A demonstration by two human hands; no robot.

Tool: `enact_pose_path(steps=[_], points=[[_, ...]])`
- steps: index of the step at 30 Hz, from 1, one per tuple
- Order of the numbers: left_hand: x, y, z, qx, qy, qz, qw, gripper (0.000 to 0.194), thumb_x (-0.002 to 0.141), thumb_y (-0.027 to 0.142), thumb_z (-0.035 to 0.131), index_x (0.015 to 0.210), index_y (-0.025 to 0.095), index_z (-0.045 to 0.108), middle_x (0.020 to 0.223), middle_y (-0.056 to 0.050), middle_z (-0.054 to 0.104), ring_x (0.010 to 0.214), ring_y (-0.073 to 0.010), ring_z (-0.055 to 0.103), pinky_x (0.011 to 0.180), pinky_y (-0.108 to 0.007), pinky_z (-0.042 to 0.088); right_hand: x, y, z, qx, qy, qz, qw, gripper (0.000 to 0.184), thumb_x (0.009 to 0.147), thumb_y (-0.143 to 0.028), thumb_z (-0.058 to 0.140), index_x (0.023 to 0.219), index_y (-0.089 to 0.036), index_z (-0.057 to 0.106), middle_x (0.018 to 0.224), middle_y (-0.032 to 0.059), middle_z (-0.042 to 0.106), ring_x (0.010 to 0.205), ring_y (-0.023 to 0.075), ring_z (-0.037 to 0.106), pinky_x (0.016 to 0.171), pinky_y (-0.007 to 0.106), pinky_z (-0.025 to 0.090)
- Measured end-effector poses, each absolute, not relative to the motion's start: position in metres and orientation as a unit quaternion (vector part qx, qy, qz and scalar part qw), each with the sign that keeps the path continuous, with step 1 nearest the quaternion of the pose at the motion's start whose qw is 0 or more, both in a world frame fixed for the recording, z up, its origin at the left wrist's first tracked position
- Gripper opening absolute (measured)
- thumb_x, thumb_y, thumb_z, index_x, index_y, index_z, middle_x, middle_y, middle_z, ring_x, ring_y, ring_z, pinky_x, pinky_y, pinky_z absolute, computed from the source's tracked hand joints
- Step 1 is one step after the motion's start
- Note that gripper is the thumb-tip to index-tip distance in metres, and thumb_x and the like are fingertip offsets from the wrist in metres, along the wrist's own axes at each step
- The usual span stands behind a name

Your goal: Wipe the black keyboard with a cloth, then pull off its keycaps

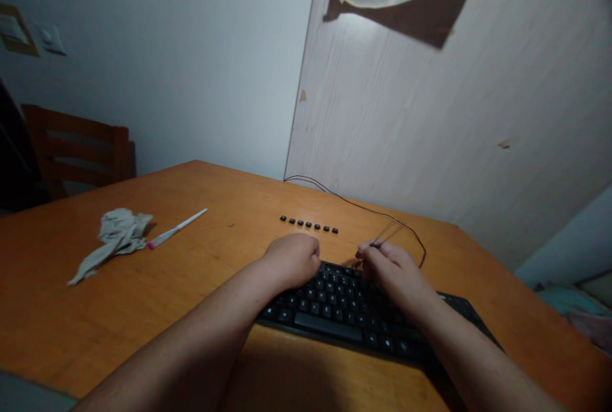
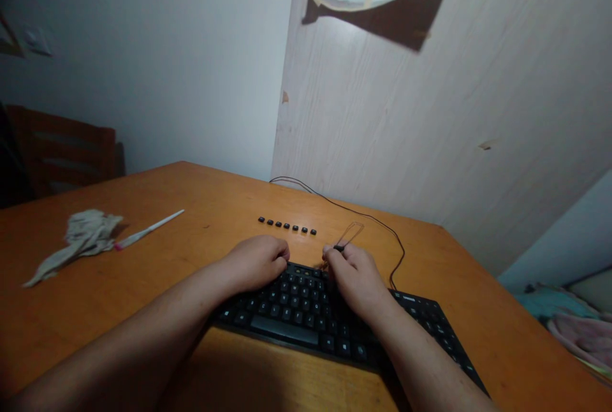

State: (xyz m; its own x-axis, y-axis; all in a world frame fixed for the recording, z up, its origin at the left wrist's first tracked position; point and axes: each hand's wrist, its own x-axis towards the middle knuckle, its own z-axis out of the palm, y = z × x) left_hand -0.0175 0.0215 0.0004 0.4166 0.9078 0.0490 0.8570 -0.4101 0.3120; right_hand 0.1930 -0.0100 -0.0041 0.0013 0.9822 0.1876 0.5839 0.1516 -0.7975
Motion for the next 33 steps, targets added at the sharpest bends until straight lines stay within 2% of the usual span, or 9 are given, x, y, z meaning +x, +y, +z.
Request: enact_pose_path(steps=[8, 13, 23, 33], points=[[-0.016, 0.018, 0.003, 0.827, 0.539, 0.104, 0.120, 0.024, 0.080, 0.024, 0.048, 0.091, 0.023, 0.070, 0.096, -0.008, 0.072, 0.086, -0.0252, 0.065, 0.072, -0.034, 0.050, 0.190, -0.010, -0.010, -0.605, -0.671, 0.232, 0.360, 0.040, 0.090, -0.049, 0.048, 0.065, -0.019, 0.057, 0.055, -0.0006, 0.056, 0.053, 0.0150, 0.051, 0.051, 0.026, 0.036], [-0.015, 0.018, 0.004, 0.828, 0.538, 0.103, 0.123, 0.025, 0.080, 0.025, 0.048, 0.090, 0.023, 0.070, 0.096, -0.008, 0.072, 0.086, -0.0257, 0.065, 0.072, -0.035, 0.050, 0.190, -0.009, -0.015, -0.600, -0.691, 0.203, 0.349, 0.042, 0.091, -0.052, 0.046, 0.067, -0.020, 0.056, 0.054, -0.0017, 0.053, 0.053, 0.0155, 0.051, 0.052, 0.027, 0.035], [-0.015, 0.019, 0.001, 0.833, 0.531, 0.106, 0.116, 0.026, 0.079, 0.027, 0.047, 0.090, 0.023, 0.070, 0.095, -0.009, 0.072, 0.087, -0.0271, 0.066, 0.072, -0.036, 0.051, 0.180, -0.014, -0.018, -0.593, -0.730, 0.129, 0.313, 0.035, 0.091, -0.046, 0.044, 0.069, -0.022, 0.055, 0.061, 0.0008, 0.060, 0.060, 0.0185, 0.057, 0.056, 0.028, 0.036], [-0.015, 0.019, -0.002, 0.830, 0.536, 0.100, 0.114, 0.027, 0.080, 0.027, 0.047, 0.092, 0.024, 0.070, 0.096, -0.009, 0.072, 0.088, -0.0285, 0.066, 0.074, -0.039, 0.051, 0.182, -0.008, -0.020, -0.594, -0.715, 0.176, 0.324, 0.029, 0.089, -0.040, 0.047, 0.072, -0.020, 0.059, 0.062, -0.0011, 0.059, 0.062, 0.0176, 0.057, 0.058, 0.028, 0.037]])
